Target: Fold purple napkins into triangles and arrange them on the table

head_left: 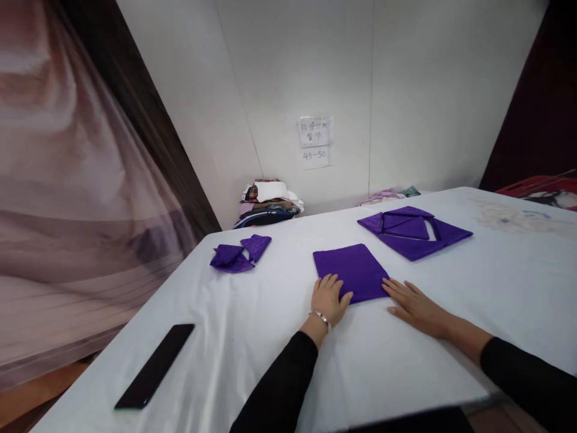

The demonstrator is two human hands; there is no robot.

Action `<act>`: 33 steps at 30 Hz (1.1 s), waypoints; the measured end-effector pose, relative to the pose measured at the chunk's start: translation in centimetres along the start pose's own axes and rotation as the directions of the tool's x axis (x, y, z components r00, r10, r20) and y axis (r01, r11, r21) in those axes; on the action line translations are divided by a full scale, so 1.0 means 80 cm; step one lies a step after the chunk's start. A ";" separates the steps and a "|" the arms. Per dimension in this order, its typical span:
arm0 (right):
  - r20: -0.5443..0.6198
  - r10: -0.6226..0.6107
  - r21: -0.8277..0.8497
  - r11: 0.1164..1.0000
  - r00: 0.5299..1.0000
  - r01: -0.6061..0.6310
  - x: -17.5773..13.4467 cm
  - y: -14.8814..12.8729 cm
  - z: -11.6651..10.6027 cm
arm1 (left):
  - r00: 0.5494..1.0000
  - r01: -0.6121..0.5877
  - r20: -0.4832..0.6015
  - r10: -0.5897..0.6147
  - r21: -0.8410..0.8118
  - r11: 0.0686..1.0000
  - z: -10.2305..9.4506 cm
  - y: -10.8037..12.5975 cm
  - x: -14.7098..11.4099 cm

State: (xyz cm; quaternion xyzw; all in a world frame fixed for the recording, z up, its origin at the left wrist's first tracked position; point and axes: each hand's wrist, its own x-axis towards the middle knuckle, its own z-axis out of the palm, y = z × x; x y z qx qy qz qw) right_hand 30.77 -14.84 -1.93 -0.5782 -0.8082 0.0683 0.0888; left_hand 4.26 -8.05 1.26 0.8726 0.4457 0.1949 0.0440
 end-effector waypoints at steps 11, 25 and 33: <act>0.019 0.005 -0.010 1.000 1.000 -0.005 -0.001 0.000 0.000 | 0.912 0.276 0.262 -0.316 0.177 0.945 0.024 -0.036 0.037; -0.012 -0.025 0.055 0.998 1.000 0.026 -0.003 0.002 0.001 | 0.912 0.335 0.199 -0.358 0.141 0.932 0.040 -0.060 0.096; -0.032 -0.030 0.087 0.996 0.999 0.032 -0.002 -0.001 -0.001 | 0.875 0.441 0.141 -0.463 0.160 0.883 0.023 -0.064 0.095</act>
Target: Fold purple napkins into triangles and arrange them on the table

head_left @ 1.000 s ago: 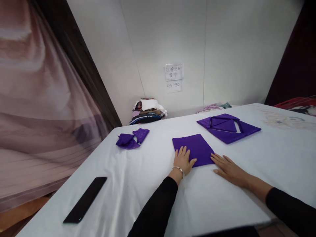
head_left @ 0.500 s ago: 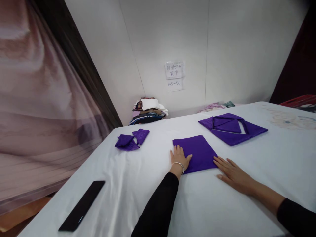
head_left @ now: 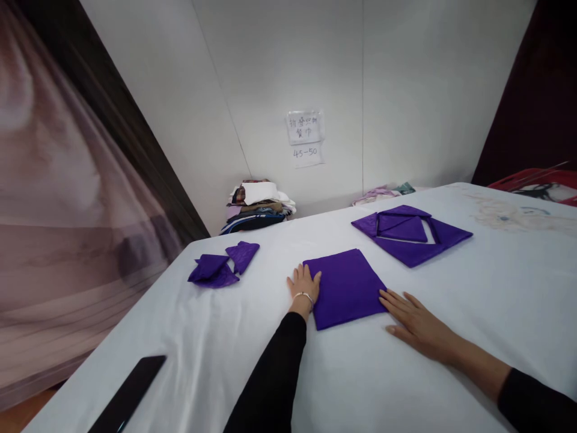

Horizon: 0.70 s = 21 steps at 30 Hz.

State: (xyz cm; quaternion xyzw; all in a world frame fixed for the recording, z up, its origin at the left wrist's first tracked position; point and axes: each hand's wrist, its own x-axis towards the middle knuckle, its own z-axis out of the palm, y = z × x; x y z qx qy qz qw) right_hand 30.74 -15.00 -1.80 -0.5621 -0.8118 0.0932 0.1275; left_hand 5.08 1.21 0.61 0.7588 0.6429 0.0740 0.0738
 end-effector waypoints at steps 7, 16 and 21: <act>-0.017 0.032 0.011 0.999 0.999 -0.032 0.002 0.000 0.001 | 0.788 -0.613 0.022 0.615 -0.047 0.788 0.009 0.054 -0.099; -0.040 0.046 0.004 0.999 0.998 -0.046 0.004 -0.005 -0.004 | 0.806 -0.592 0.031 0.592 0.050 0.804 0.010 0.081 -0.096; -0.110 0.020 0.008 1.000 0.994 -0.019 0.010 -0.008 -0.003 | 0.792 -0.610 0.010 0.611 -0.015 0.792 0.001 0.061 -0.105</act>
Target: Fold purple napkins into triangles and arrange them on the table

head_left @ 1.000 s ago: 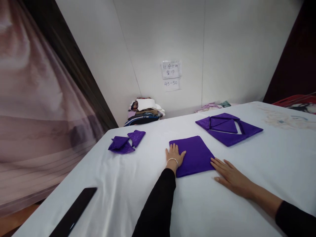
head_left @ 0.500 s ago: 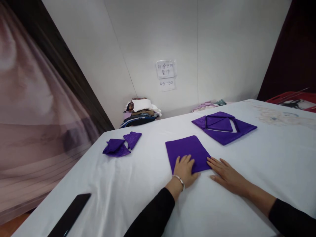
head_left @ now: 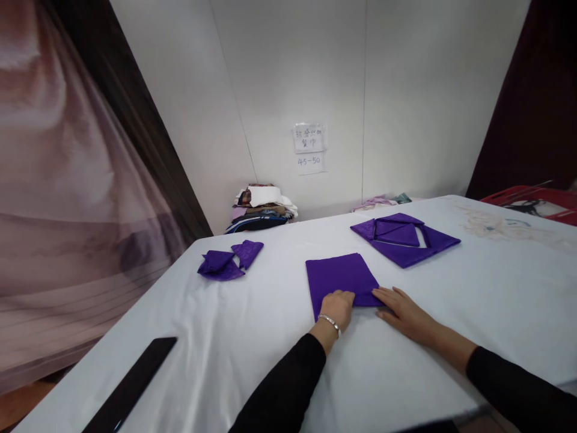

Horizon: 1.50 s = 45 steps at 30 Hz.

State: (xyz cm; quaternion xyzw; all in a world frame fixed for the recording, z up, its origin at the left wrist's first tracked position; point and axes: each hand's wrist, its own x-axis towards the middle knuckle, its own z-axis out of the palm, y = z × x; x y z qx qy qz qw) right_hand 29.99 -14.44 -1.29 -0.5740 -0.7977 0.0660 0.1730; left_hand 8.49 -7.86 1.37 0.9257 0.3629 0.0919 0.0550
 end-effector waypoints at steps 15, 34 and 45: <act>-0.062 -0.389 0.103 0.913 0.919 0.394 0.037 -0.094 0.023 | 0.995 0.064 -0.071 -0.074 -0.134 0.989 -0.019 -0.051 -0.120; -0.092 -0.286 0.005 0.958 0.954 0.288 0.040 -0.023 0.013 | 0.971 0.228 -0.057 -0.232 -0.059 0.972 -0.025 -0.075 -0.151; 0.034 -0.309 0.257 0.922 0.951 0.290 -0.005 -0.058 -0.030 | 0.972 0.162 -0.175 -0.155 0.026 0.986 -0.006 -0.012 -0.175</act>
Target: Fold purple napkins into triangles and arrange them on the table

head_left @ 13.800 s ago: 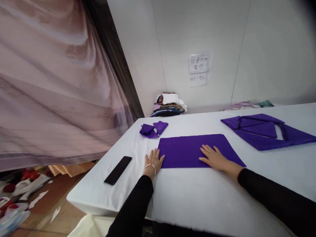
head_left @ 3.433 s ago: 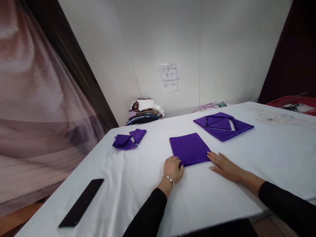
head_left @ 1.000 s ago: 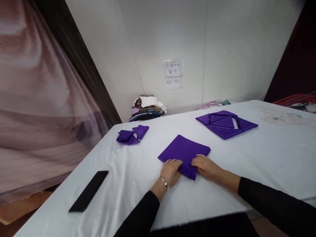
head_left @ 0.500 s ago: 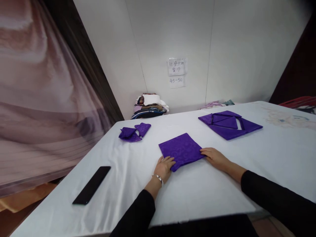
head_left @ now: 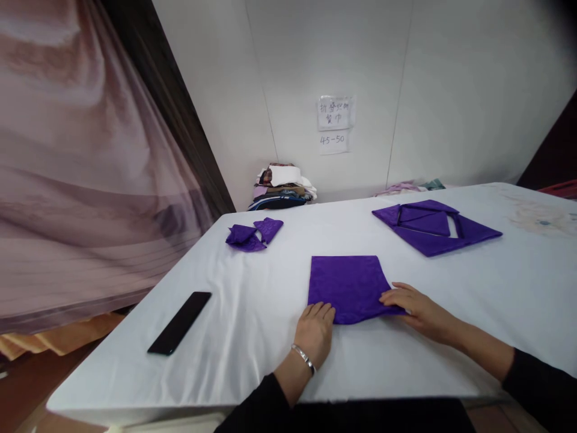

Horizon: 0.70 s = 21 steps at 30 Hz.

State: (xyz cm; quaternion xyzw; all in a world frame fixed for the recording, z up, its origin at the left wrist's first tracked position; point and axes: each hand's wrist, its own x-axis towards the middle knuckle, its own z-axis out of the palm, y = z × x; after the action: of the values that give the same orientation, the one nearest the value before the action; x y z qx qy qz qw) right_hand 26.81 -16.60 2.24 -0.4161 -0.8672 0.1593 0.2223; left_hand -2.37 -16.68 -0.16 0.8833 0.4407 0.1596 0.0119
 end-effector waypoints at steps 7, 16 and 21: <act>-0.024 0.248 0.303 0.925 0.968 -0.230 0.088 -0.019 -0.012 | 0.989 0.131 -0.059 -0.135 -0.061 0.989 -0.014 0.001 -0.018; 0.086 0.121 0.210 0.968 0.989 -0.137 0.215 0.019 0.042 | 0.918 0.357 -0.110 -0.381 -0.188 0.915 -0.028 -0.004 -0.034; 0.072 0.141 0.145 0.978 0.987 -0.151 0.235 0.023 0.065 | 0.884 0.400 -0.149 -0.443 -0.247 0.883 -0.025 -0.015 -0.041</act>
State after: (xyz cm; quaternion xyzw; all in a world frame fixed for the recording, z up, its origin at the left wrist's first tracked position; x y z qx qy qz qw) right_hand 14.89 -1.10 1.75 -0.4557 -0.8263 0.2528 0.2139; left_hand -5.67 -18.74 0.65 0.7387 0.6026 0.2868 0.0947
